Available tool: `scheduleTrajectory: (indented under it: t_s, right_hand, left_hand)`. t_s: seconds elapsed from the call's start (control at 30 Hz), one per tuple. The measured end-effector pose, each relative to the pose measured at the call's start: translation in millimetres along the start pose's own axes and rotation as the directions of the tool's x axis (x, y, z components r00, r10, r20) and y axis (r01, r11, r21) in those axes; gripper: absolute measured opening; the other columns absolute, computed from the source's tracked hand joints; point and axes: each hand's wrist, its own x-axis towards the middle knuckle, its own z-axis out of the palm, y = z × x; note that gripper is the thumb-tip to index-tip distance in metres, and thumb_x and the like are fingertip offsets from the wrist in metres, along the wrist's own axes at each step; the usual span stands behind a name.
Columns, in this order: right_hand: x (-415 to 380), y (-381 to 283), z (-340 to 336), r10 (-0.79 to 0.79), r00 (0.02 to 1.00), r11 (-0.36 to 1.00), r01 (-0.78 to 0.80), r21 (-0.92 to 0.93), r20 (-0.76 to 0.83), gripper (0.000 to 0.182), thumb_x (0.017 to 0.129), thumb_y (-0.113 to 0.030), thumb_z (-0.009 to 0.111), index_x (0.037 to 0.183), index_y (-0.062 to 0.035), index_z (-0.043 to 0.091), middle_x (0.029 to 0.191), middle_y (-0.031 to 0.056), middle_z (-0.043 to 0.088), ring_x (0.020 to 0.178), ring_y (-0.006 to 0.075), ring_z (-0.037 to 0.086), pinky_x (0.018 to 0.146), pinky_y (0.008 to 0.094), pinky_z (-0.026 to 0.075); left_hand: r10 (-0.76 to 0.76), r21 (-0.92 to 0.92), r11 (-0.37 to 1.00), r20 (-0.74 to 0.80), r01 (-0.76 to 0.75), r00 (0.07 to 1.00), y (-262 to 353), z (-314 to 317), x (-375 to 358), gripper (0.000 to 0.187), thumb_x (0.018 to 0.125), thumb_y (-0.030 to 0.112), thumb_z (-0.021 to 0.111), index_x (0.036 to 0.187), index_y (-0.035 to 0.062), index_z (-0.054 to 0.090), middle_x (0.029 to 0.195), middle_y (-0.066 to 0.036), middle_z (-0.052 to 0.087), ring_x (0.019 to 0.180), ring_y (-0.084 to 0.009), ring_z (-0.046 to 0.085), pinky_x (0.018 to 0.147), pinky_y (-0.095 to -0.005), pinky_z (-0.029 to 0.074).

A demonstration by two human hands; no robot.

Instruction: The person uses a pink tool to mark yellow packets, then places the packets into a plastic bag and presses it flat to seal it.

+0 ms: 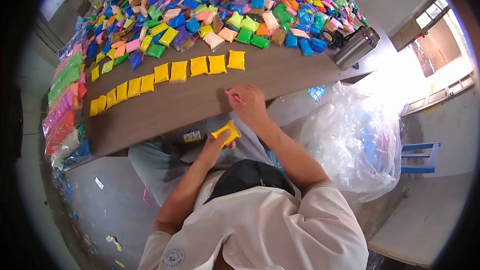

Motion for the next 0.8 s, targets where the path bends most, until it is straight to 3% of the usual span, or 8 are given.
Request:
scheduleTrajectory:
  t_s: [0.13,0.2,0.23,0.3,0.37,0.57,0.73,0.8]
  right_hand:
    - [-6.9,17.8,7.4,0.094,0.996,0.995,-0.094,-0.02,-0.011,0.008,0.074,-0.007,0.068,0.081,-0.0081,0.071,0.075,0.01,0.069,0.069,0.0271,0.066,0.065,0.0365,0.053]
    - [-9.5,47.6,-20.8,0.314,0.938,0.938,-0.331,-0.104,-0.15,0.012,0.075,-0.01,0.069,0.086,-0.0097,0.074,0.076,0.0096,0.07,0.067,0.024,0.068,0.063,0.0347,0.053]
    - [-16.3,82.8,-38.5,0.297,0.927,0.946,-0.319,-0.063,-0.229,0.014,0.078,-0.014,0.068,0.09,-0.012,0.075,0.077,0.009,0.071,0.07,0.0213,0.068,0.066,0.0336,0.053]
    - [-21.0,124.4,-85.0,0.307,0.879,0.792,-0.448,-0.414,-0.364,0.01,0.081,-0.022,0.071,0.085,-0.0125,0.073,0.077,0.0103,0.069,0.071,0.0278,0.067,0.066,0.0367,0.051]
    - [-28.9,138.5,-121.9,0.408,0.803,0.743,-0.568,-0.354,-0.434,0.009,0.083,-0.02,0.066,0.084,-0.0113,0.069,0.078,0.0115,0.068,0.074,0.0328,0.064,0.069,0.0418,0.05]
    - [-11.2,151.6,-125.4,0.104,0.907,0.799,-0.321,-0.508,-0.408,0.01,0.083,-0.015,0.063,0.093,-0.0107,0.064,0.083,0.0114,0.068,0.085,0.0333,0.063,0.076,0.0439,0.048]
    - [40.5,165.9,-109.3,0.176,0.98,0.693,-0.189,-0.695,-0.09,0.02,0.08,-0.008,0.059,0.099,-0.0088,0.064,0.09,0.0147,0.066,0.088,0.0343,0.06,0.079,0.0478,0.047]
    - [46.7,137.7,-111.0,0.023,0.984,0.771,-0.131,-0.624,-0.179,0.022,0.081,-0.007,0.059,0.102,-0.0074,0.065,0.09,0.0152,0.066,0.089,0.0351,0.061,0.078,0.0474,0.047]
  left_hand:
    - [-0.036,0.007,0.999,-0.024,0.036,0.999,-0.1,-6.5,-4.7,0.033,0.098,0.035,0.056,0.099,0.0021,0.061,0.082,-0.005,0.061,0.071,-0.0134,0.056,0.069,-0.029,0.046]
    - [-0.042,0.002,0.999,-0.05,0.042,0.998,0.3,-10.3,-5.3,0.033,0.098,0.035,0.056,0.099,0.002,0.061,0.081,-0.005,0.06,0.072,-0.0135,0.056,0.07,-0.0292,0.046]
    - [-0.037,-0.01,0.999,-0.071,0.037,0.997,0.0,-10.6,-6.6,0.034,0.098,0.036,0.056,0.098,0.0019,0.062,0.079,-0.004,0.06,0.071,-0.0131,0.056,0.07,-0.0289,0.045]
    - [-0.032,-0.014,0.999,-0.074,0.031,0.997,-0.5,-11.5,-8.6,0.035,0.098,0.037,0.055,0.098,0.0024,0.062,0.079,-0.004,0.06,0.072,-0.0133,0.055,0.07,-0.0291,0.045]
    - [-0.026,0.002,1.0,-0.039,0.026,0.999,0.0,-11.1,-7.6,0.034,0.099,0.037,0.054,0.101,0.0033,0.06,0.082,-0.005,0.06,0.074,-0.0144,0.055,0.072,-0.0298,0.045]
    - [-0.034,0.112,0.993,0.037,0.03,0.999,4.5,4.4,-3.4,0.038,0.099,0.041,0.053,0.101,0.0041,0.06,0.081,-0.004,0.06,0.077,-0.0133,0.053,0.076,-0.0292,0.043]
    - [-0.02,0.16,0.987,0.031,0.015,0.999,5.9,0.4,-6.7,0.043,0.097,0.047,0.055,0.097,0.0049,0.062,0.082,-0.003,0.061,0.077,-0.0121,0.055,0.075,-0.028,0.044]
    - [-0.004,0.168,0.986,-0.008,0.005,1.0,5.9,-2.9,-9.1,0.045,0.096,0.049,0.057,0.092,0.0047,0.064,0.081,-0.002,0.062,0.076,-0.0112,0.056,0.072,-0.0263,0.044]
